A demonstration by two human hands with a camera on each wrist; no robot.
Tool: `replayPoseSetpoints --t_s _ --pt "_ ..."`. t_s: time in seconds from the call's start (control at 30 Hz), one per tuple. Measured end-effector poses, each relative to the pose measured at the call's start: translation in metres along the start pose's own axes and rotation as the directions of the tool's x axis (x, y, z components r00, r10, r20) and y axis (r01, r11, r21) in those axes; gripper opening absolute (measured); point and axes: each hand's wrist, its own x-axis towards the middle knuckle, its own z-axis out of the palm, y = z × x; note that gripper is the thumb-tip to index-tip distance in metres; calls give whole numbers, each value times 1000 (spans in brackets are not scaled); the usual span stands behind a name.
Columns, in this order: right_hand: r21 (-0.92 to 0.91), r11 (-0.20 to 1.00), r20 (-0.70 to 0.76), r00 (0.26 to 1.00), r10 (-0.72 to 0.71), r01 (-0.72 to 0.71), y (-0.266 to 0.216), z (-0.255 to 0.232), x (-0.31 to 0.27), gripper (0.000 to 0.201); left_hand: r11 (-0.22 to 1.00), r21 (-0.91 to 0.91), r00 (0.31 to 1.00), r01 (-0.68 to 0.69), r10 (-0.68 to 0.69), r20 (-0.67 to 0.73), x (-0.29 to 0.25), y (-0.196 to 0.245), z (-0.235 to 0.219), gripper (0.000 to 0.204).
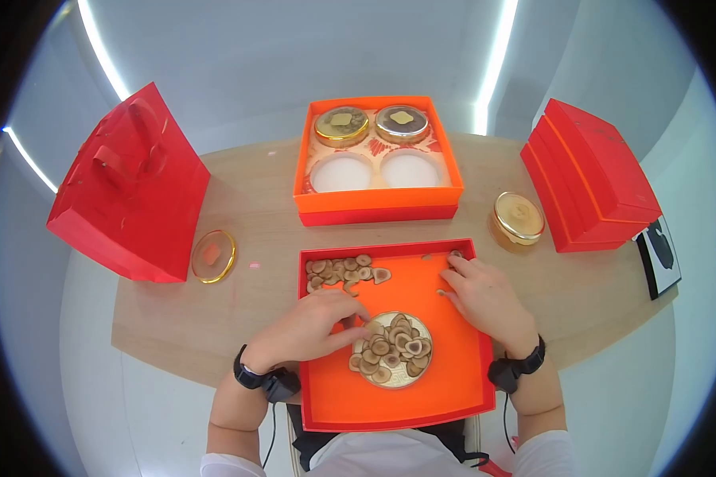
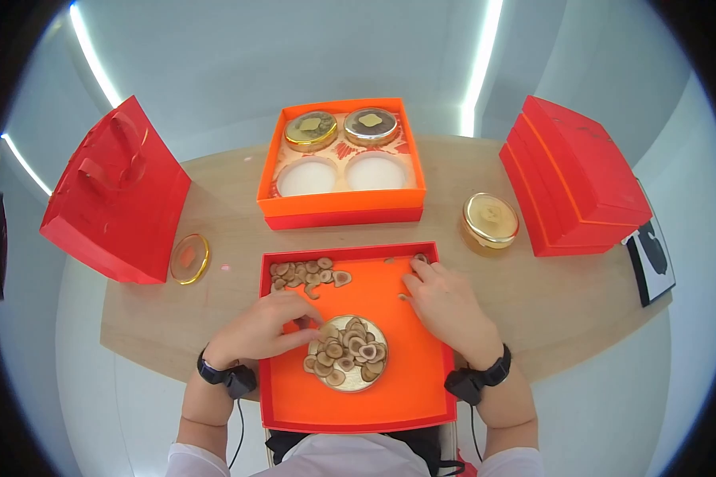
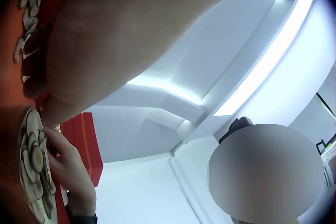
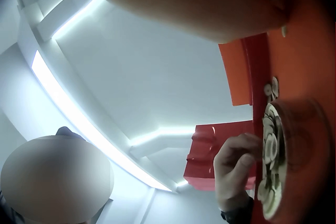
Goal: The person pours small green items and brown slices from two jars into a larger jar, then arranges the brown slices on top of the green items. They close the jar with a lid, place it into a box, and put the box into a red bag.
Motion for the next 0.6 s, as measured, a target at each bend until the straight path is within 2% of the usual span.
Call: replayPoseSetpoints --t_s 0.23,0.33,0.43,0.6 --pt "-36 999 76 997 -6 9 5 -1 2 18 1000 19 1000 10 -10 -1 1 2 1 26" --pt "-23 1000 -23 1000 4 -4 5 5 2 17 998 -1 998 69 -69 -3 1 7 0 23" --pt "-64 998 -40 999 -11 8 8 11 0 9 999 11 999 32 -32 -21 1 7 -1 22" --pt "-54 998 2 1000 -17 18 10 11 1 9 999 28 999 35 -35 -16 1 8 -2 21"
